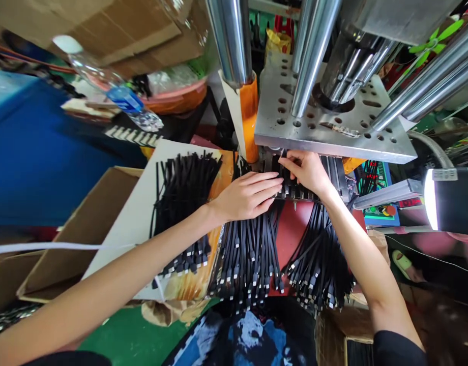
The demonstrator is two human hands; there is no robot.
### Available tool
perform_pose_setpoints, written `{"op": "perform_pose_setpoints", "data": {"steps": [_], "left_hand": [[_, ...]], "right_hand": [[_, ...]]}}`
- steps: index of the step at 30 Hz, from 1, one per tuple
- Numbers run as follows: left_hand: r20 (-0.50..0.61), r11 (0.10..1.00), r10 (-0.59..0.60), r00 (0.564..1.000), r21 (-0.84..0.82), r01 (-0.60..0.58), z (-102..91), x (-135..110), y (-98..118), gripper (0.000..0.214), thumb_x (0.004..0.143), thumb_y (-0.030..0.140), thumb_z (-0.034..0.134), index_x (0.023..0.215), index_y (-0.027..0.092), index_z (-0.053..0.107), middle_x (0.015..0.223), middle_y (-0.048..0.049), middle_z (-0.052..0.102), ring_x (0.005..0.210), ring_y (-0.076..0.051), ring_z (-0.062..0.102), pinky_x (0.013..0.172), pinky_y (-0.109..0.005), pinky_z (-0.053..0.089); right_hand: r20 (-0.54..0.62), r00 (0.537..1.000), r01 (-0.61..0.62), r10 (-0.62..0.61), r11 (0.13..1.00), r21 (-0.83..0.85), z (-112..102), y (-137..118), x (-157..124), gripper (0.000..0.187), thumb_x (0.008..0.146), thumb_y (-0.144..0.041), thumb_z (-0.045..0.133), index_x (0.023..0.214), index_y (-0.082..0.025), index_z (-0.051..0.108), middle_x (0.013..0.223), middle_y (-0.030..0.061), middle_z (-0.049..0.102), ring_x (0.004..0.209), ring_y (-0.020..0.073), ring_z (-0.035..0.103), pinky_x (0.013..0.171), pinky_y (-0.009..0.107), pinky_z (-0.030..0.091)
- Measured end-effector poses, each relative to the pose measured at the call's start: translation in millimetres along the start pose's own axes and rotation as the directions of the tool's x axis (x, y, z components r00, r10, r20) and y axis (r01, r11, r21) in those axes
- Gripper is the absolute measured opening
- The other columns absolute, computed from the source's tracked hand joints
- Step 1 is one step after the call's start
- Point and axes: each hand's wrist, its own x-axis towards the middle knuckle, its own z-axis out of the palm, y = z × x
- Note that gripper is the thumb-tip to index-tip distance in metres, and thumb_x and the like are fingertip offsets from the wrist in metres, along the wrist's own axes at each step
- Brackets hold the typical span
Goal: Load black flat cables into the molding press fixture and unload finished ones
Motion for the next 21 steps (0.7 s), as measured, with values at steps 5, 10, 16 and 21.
{"op": "perform_pose_setpoints", "data": {"steps": [5,10,16,21], "left_hand": [[0.107,0.983,-0.077,0.991,0.172,0.057,0.5,6,15,0.037,0.108,0.022,0.053,0.141,0.016,0.068,0.155,-0.0162,0.065,0.150,-0.031,0.056,0.122,-0.052,0.051],[0.150,0.956,-0.137,0.979,0.277,0.092,2.9,11,37,0.045,0.108,0.029,0.057,0.150,0.015,0.062,0.157,-0.0205,0.061,0.155,-0.036,0.048,0.122,-0.056,0.049],[0.146,0.886,-0.243,0.959,0.435,0.159,14.1,11,58,0.051,0.108,0.019,0.047,0.158,0.012,0.054,0.167,-0.0256,0.049,0.160,-0.039,0.042,0.114,-0.055,0.055],[0.198,0.895,-0.316,0.928,0.386,0.222,7.4,26,61,0.064,0.107,0.040,0.054,0.161,0.006,0.048,0.173,-0.0274,0.037,0.165,-0.040,0.032,0.119,-0.058,0.051]], "right_hand": [[-0.071,0.997,-0.009,0.013,0.998,0.058,0,5,-7,0.047,0.097,-0.066,0.065,0.079,-0.022,0.063,0.066,-0.0013,0.064,0.048,0.0116,0.054,0.046,0.024,0.043],[-0.112,0.994,0.002,0.009,0.995,0.101,2,13,-4,0.045,0.096,-0.064,0.066,0.088,-0.019,0.071,0.075,0.0017,0.070,0.052,0.0128,0.058,0.048,0.025,0.048],[-0.215,0.972,0.030,-0.092,0.961,-0.276,-1,3,-35,0.030,0.104,-0.026,0.055,0.120,-0.017,0.078,0.106,0.0110,0.073,0.085,0.0204,0.070,0.079,0.032,0.058],[-0.020,0.996,0.051,-0.087,0.742,-0.669,2,-8,-67,0.052,0.100,-0.008,0.046,0.141,-0.021,0.074,0.111,0.0141,0.065,0.097,0.0260,0.065,0.090,0.039,0.056]]}}
